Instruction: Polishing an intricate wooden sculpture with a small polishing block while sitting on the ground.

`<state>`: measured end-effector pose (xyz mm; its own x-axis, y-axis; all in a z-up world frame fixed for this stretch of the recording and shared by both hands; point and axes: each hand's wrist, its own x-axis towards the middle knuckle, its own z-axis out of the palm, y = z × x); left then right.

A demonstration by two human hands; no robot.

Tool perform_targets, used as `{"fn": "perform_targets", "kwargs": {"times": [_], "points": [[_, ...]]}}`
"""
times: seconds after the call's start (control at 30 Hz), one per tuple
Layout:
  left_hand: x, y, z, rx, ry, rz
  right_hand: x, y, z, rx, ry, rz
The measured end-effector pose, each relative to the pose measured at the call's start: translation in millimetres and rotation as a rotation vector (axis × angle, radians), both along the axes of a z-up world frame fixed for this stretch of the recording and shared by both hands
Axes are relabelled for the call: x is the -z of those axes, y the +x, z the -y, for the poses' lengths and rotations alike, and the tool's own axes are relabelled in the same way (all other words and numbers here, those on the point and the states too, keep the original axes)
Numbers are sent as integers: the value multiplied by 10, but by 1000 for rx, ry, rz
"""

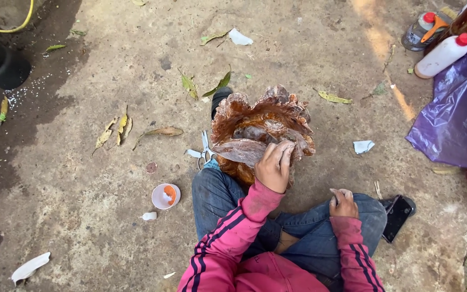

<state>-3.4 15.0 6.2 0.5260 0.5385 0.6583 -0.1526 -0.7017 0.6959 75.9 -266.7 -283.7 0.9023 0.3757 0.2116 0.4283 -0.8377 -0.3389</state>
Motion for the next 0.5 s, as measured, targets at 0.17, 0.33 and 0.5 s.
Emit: {"fn": "perform_targets", "kwargs": {"times": [0.17,0.33,0.5], "points": [[459,-22,39,24,-20,-20,-4,-3,20,6,2,-32],[719,-429,238,164,-79,-131,37,-64,6,7,183,-67],[886,-644,365,130,-27,-263,-455,-610,-528,-28,582,-169]]}}
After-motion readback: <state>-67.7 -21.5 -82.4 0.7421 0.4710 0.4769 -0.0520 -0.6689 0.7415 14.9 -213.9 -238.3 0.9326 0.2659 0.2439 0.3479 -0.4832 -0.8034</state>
